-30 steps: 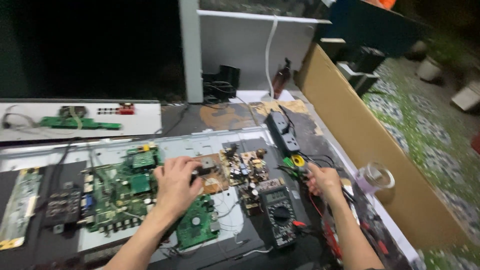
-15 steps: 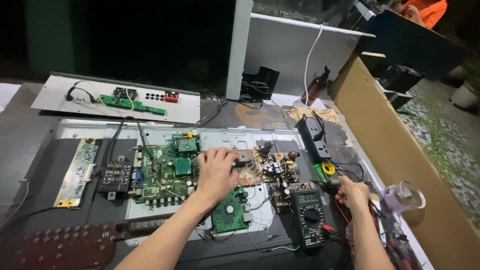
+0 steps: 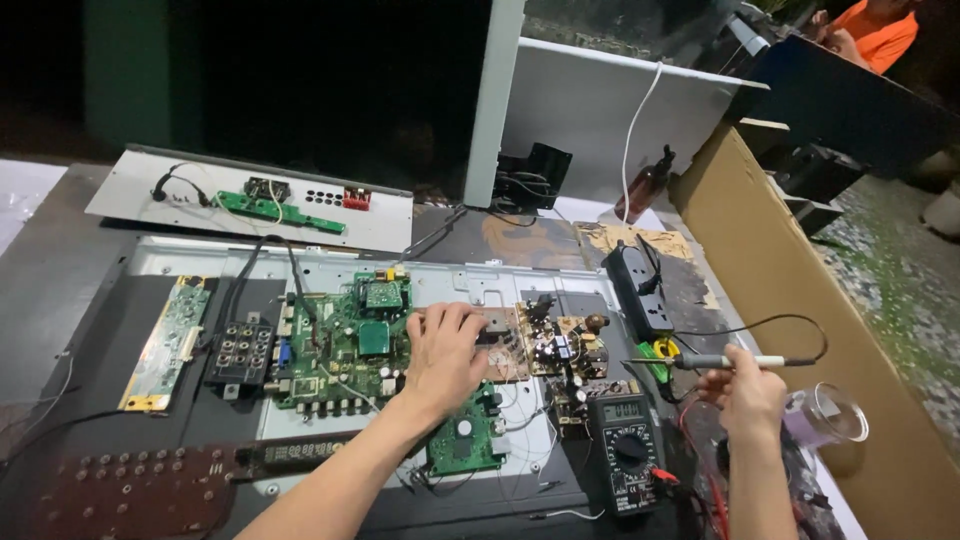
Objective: Testing a television circuit board with a multimeter and then soldering components using a soldering iron.
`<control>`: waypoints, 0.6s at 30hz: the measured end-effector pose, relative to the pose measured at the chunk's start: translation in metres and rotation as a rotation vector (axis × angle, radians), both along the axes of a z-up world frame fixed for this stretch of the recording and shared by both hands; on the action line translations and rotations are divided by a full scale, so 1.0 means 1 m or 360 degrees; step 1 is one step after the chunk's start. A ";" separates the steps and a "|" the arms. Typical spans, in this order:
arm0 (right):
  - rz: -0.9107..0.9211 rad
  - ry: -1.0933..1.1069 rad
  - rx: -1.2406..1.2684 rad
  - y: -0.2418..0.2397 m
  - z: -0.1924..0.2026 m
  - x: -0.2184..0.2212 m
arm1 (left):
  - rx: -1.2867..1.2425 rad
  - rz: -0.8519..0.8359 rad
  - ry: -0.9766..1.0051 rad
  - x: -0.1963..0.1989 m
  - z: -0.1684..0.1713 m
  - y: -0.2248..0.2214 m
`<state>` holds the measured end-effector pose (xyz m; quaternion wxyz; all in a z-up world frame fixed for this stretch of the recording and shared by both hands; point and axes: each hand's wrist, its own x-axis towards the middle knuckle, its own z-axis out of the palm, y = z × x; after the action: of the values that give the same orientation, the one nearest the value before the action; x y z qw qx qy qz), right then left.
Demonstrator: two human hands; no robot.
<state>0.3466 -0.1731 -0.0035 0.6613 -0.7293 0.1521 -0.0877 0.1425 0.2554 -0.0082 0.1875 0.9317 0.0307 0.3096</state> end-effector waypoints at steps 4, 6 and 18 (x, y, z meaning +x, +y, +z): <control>-0.0029 -0.0115 0.0091 0.007 -0.008 0.015 | 0.0002 -0.0048 0.0028 -0.004 0.015 -0.007; 0.0061 -0.0128 0.0284 0.016 -0.010 0.022 | -0.0011 -0.0096 -0.0066 -0.005 0.023 -0.012; 0.0959 0.0031 0.0515 0.116 0.061 0.008 | 0.0186 -0.0372 0.0481 0.028 0.058 -0.036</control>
<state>0.3547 -0.0567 0.0576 0.7631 -0.6279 -0.0521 0.1439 0.1709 0.2196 0.0503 0.1612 0.9741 -0.0680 0.1435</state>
